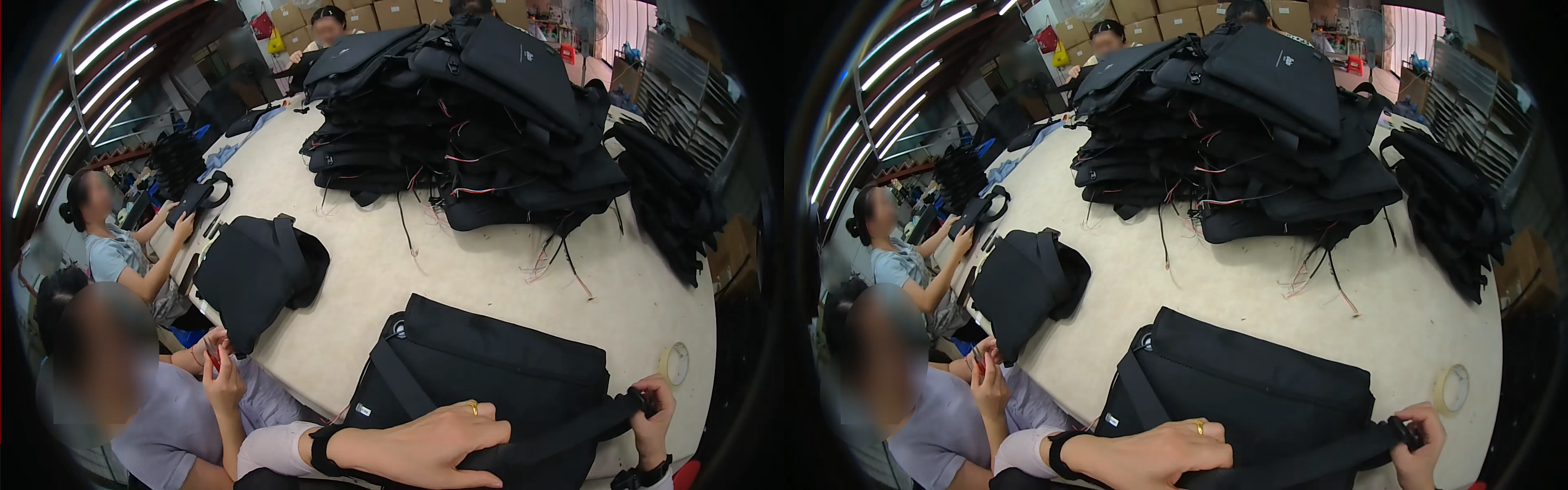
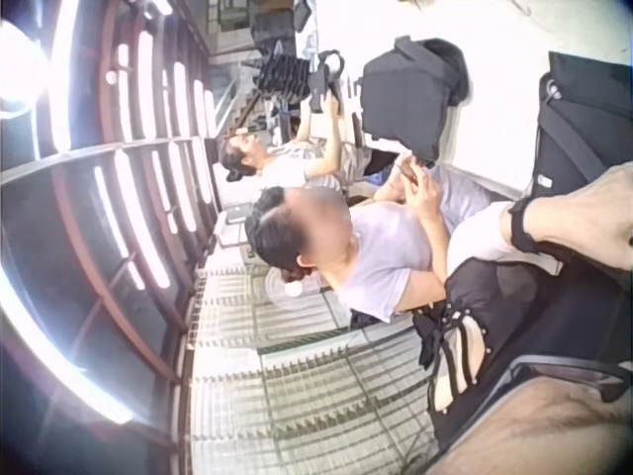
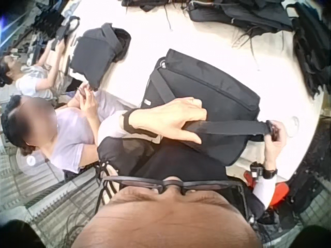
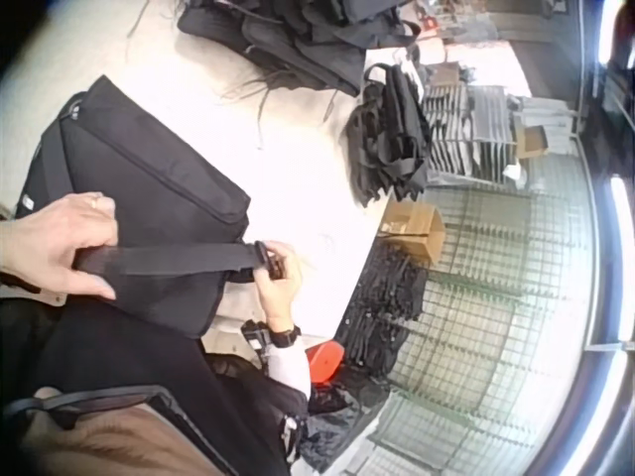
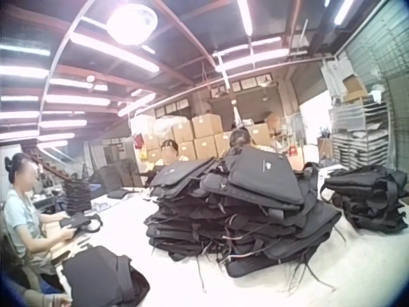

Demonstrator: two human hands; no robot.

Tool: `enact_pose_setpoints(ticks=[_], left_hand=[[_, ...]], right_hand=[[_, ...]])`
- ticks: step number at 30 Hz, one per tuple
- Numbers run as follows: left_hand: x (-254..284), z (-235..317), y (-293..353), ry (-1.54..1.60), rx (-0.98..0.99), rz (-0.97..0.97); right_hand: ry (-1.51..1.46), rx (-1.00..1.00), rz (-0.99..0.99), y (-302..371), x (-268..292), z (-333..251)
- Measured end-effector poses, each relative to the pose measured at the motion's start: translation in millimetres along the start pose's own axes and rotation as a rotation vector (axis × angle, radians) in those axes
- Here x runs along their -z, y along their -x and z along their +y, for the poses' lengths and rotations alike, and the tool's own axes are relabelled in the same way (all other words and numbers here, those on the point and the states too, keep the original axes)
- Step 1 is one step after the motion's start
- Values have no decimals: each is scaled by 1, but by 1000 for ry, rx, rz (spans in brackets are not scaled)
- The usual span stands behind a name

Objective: Assembling and inspecting black messenger-style bags at a workshop table.

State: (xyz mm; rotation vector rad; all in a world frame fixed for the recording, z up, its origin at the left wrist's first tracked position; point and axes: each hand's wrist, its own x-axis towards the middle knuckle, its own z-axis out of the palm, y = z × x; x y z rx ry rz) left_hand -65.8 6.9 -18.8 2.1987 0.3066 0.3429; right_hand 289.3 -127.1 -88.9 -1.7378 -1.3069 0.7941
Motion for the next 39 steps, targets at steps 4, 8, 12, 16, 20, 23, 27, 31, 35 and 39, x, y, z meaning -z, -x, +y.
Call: enact_pose_setpoints(ticks=[4, 8, 12, 16, 20, 23, 27, 31, 35, 39], left_hand=[[62, 0, -9, -405, -59, 287], [111, -21, -30, -452, 125, 475], [125, -65, -47, -388, 443, 419], [127, -138, -45, -672, 543, 424], [135, -155, -6, -533, 715, 345], [129, -153, 12, -554, 743, 419], [112, -128, 17, -477, 878, 404], [94, -131, 37, -230, 971, 347], [86, -125, 47, -29, 935, 217], [75, -135, 62, 277, 864, 350]], right_hand=[[-55, 358, 505, -19, 20, -29], [-46, 341, 288, -66, 27, -64], [-22, 181, 197, -113, 4, -69], [22, 112, 201, -136, 2, -26], [-133, -82, 97, -118, -6, -21], [66, -57, 91, -94, 3, 0], [236, -145, 14, -63, 0, -9], [383, -3, 6, -40, -19, -23], [325, 0, 109, -43, -21, 15], [-242, -304, 70, -48, -12, 19]])
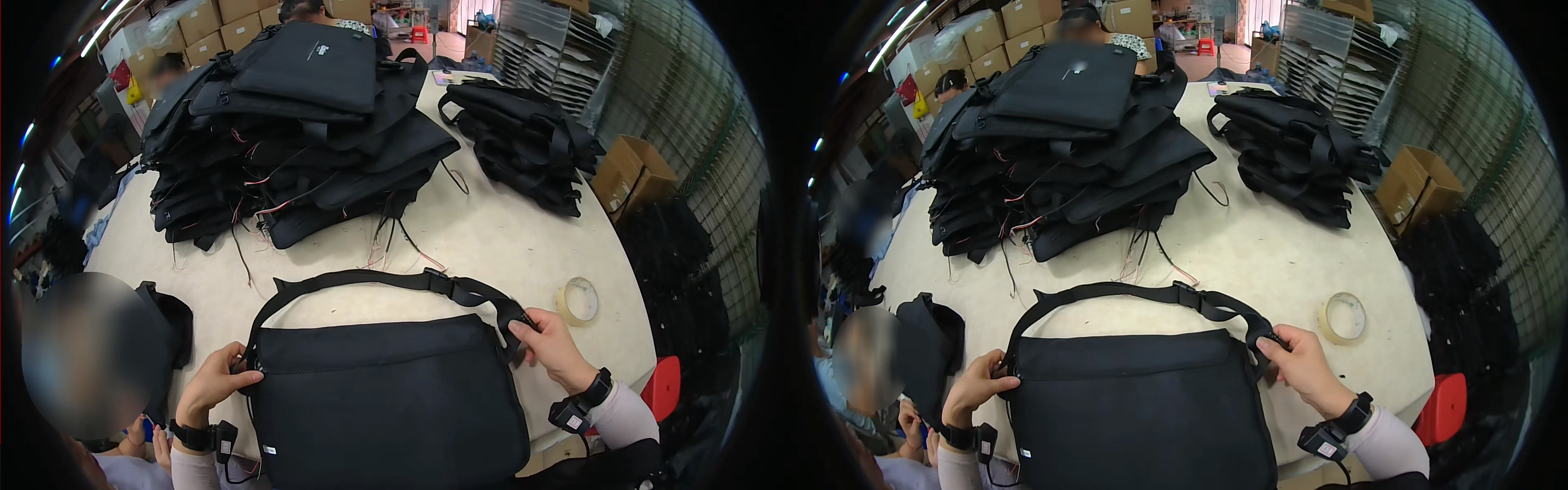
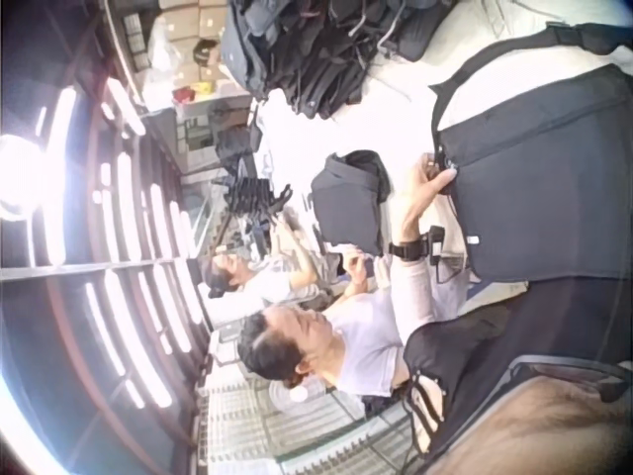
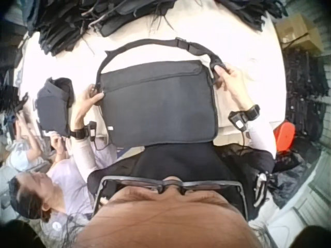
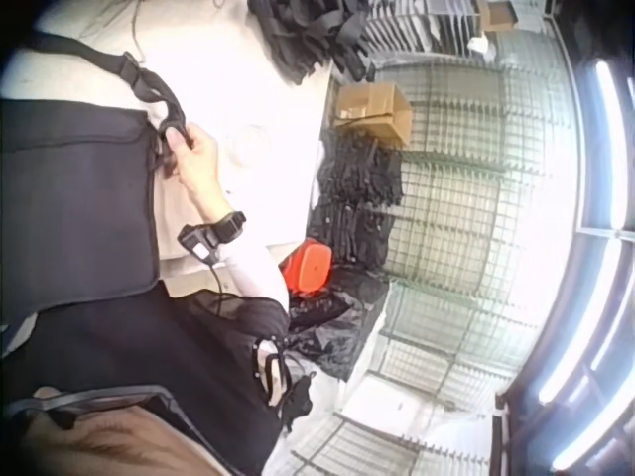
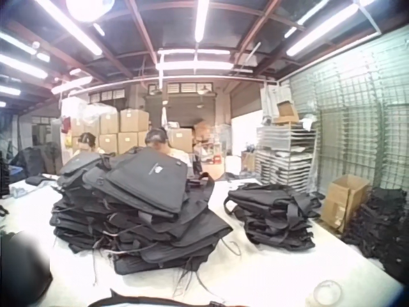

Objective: Assembling and inspecting black messenger-style bags at a workshop table.

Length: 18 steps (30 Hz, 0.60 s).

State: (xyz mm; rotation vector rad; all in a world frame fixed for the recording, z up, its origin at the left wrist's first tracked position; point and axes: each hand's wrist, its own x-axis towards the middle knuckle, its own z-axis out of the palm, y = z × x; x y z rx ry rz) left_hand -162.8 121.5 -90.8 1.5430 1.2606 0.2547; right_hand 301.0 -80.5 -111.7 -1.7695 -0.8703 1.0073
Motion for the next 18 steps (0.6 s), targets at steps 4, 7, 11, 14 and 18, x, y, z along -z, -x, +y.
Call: enact_pose_setpoints(ticks=[4, 7, 11, 14, 18], left_hand=[[3, 28, 22, -483, 6, 119], [-29, 98, 18, -870, -193, 340], [-94, 138, -5, -559, -754, -75], [-148, 141, -46, -629, -777, -216], [-181, 148, -83, -656, -661, -364]], right_hand=[[-169, -221, -115, -10, 10, -15], [65, 139, 85, -19, 15, 16], [337, 317, 250, -4, 0, -14], [211, 569, -56, 1, -4, -18], [473, 708, -206, 2, 4, -34]])
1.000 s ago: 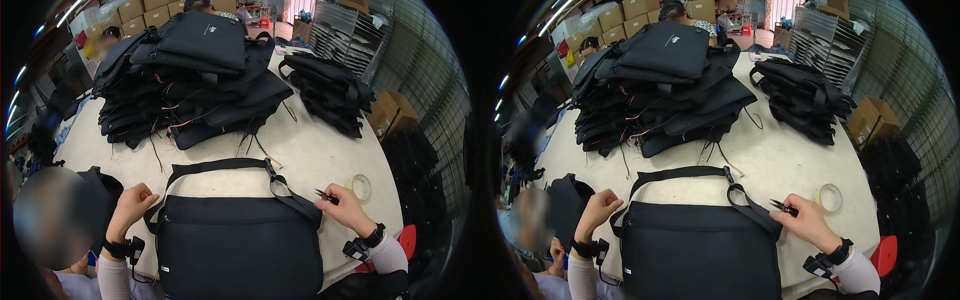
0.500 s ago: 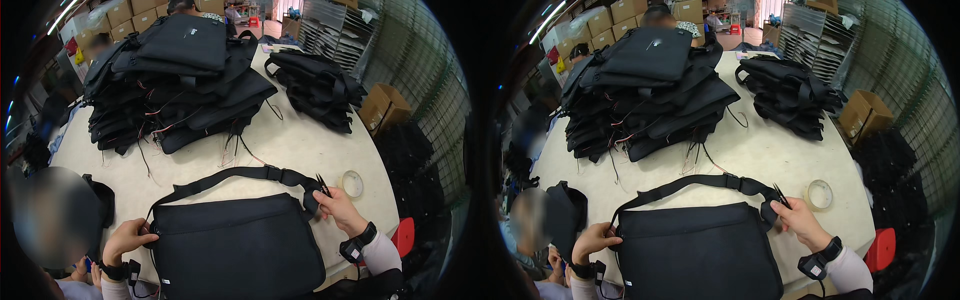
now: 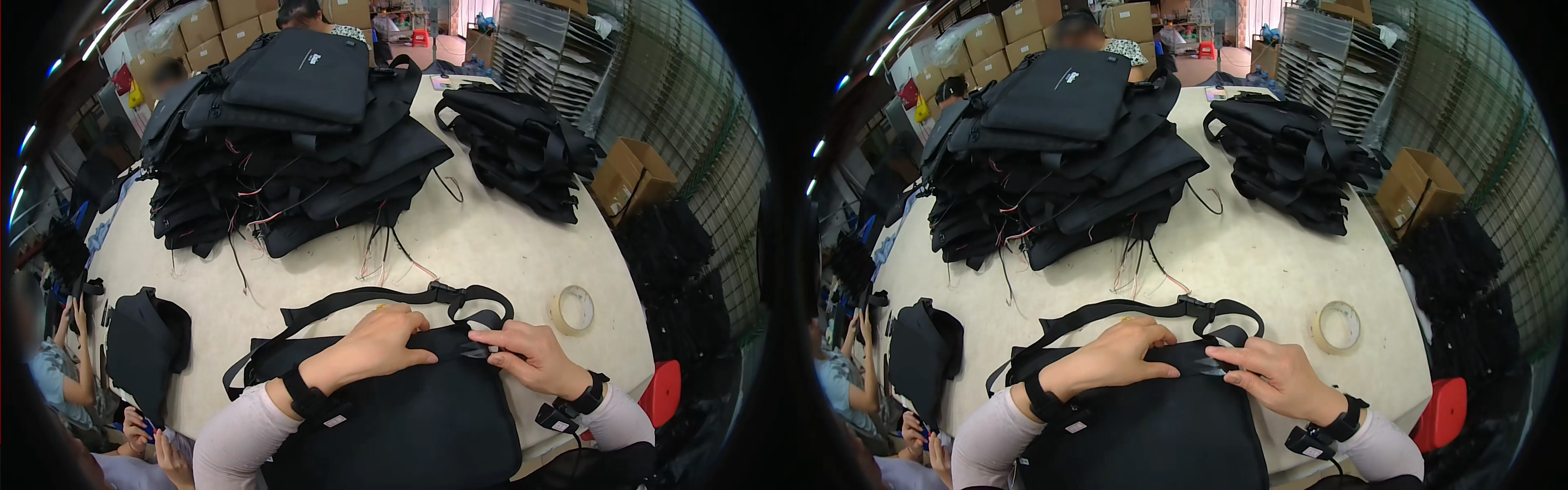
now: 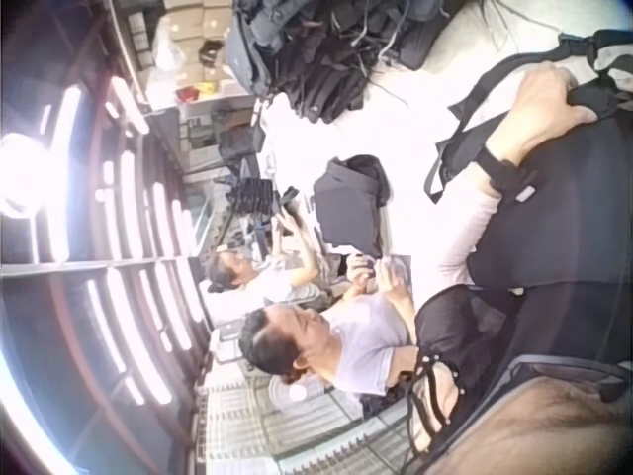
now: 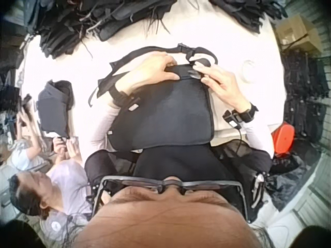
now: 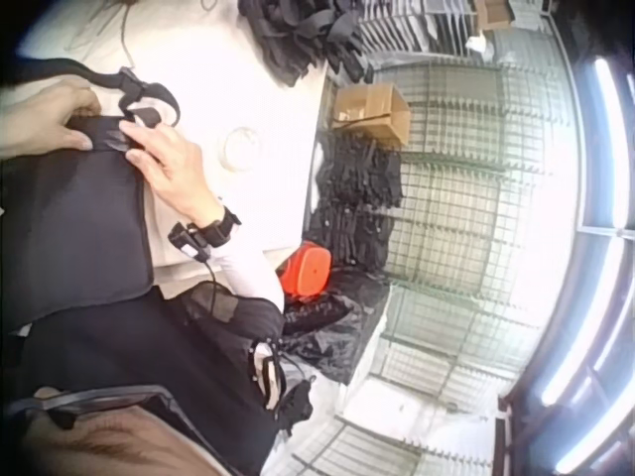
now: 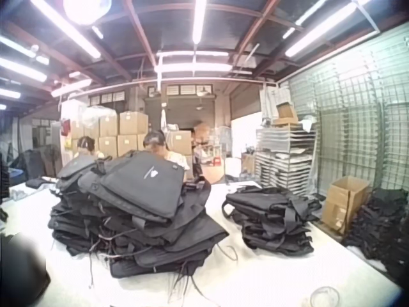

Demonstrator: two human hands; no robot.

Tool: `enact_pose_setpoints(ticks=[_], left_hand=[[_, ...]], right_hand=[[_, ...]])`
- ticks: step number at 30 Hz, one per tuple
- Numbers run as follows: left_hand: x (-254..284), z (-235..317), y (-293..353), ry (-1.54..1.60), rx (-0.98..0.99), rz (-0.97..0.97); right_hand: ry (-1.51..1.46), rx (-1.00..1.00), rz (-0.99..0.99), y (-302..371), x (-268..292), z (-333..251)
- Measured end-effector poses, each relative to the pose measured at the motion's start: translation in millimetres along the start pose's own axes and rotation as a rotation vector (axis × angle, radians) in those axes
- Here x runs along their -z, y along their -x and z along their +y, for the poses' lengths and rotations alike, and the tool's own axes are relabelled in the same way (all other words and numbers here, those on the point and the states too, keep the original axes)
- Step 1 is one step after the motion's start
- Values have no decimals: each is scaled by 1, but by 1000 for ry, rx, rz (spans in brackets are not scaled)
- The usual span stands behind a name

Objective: Assembling and inspecting black messenger-style bags at a workshop table.

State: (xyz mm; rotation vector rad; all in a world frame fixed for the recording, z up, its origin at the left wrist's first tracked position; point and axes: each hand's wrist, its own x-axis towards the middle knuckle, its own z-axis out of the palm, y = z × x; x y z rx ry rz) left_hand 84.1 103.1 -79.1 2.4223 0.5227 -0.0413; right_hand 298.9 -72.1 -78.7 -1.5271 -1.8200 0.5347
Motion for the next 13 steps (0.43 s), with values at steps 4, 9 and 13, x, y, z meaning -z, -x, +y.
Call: enact_pose_setpoints(ticks=[4, 9, 13], left_hand=[[0, -3, -14, 2, 36, -100], [11, -6, -16, 343, 127, -272], [8, -10, -16, 718, 207, -298]], right_hand=[[131, 41, -113, 3, 3, 7], [254, 114, -16, 4, -1, 27], [181, 175, 1, 0, 3, 30]])
